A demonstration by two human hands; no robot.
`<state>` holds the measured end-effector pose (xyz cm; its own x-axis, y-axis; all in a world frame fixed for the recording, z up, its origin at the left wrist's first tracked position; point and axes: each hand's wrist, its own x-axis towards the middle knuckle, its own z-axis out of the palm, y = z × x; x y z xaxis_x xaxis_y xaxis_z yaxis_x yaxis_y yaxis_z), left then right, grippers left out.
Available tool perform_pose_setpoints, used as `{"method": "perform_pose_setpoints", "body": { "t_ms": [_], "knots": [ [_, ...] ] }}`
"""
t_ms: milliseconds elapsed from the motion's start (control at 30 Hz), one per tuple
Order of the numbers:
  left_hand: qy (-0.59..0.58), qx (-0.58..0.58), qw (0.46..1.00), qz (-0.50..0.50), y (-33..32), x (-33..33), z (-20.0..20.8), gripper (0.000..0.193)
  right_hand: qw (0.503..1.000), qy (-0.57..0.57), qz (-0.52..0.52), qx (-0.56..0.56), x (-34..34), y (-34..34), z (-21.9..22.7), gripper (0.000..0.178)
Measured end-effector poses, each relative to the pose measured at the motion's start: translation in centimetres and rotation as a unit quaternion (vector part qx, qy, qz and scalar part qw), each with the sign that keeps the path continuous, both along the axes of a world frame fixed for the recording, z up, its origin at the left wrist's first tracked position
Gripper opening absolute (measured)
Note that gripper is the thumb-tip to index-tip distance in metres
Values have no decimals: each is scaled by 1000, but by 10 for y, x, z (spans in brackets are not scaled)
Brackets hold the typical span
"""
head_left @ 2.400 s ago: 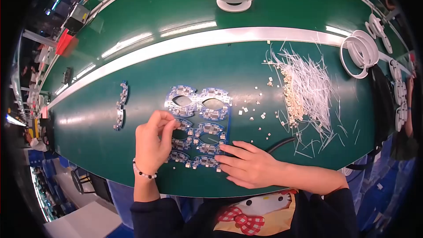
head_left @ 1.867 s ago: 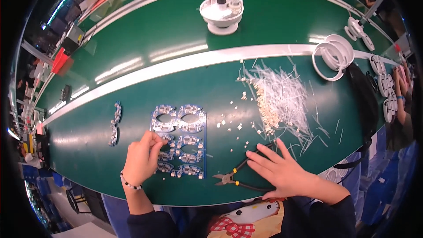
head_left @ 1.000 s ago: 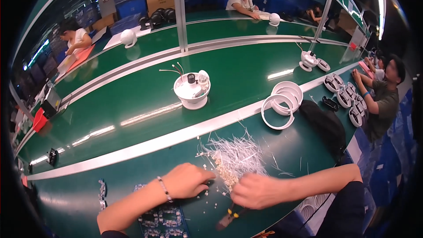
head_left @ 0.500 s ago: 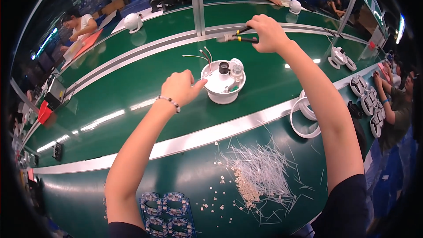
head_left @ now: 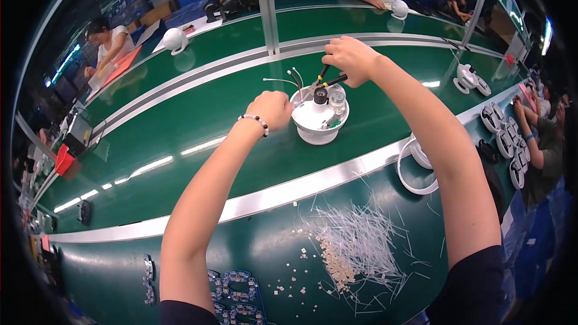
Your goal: Assembling components of a lighting fixture on a production line.
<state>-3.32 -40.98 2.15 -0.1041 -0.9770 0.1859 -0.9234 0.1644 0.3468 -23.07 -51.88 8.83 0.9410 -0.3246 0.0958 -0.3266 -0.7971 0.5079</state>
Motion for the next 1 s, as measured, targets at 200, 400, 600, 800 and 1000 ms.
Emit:
{"method": "perform_pose_setpoints", "body": {
  "t_ms": [200,400,600,800,1000],
  "knots": [
    [8,-25,1000,14,-15,-16,9,24,1000,0,-21,9,-1,2,-5,39],
    [-50,-45,997,32,-15,-18,10,22,988,12,-146,39,-1,17,5,22],
    [199,-178,952,-150,75,-41,20,10,903,-394,-171,32,-80,39,14,23],
    [72,-9,980,-188,210,-31,10,28,623,-552,-50,552,-64,204,-3,8],
    [116,-62,991,-20,301,35,16,21,832,-273,10,483,-64,362,-64,44]
  ]
}}
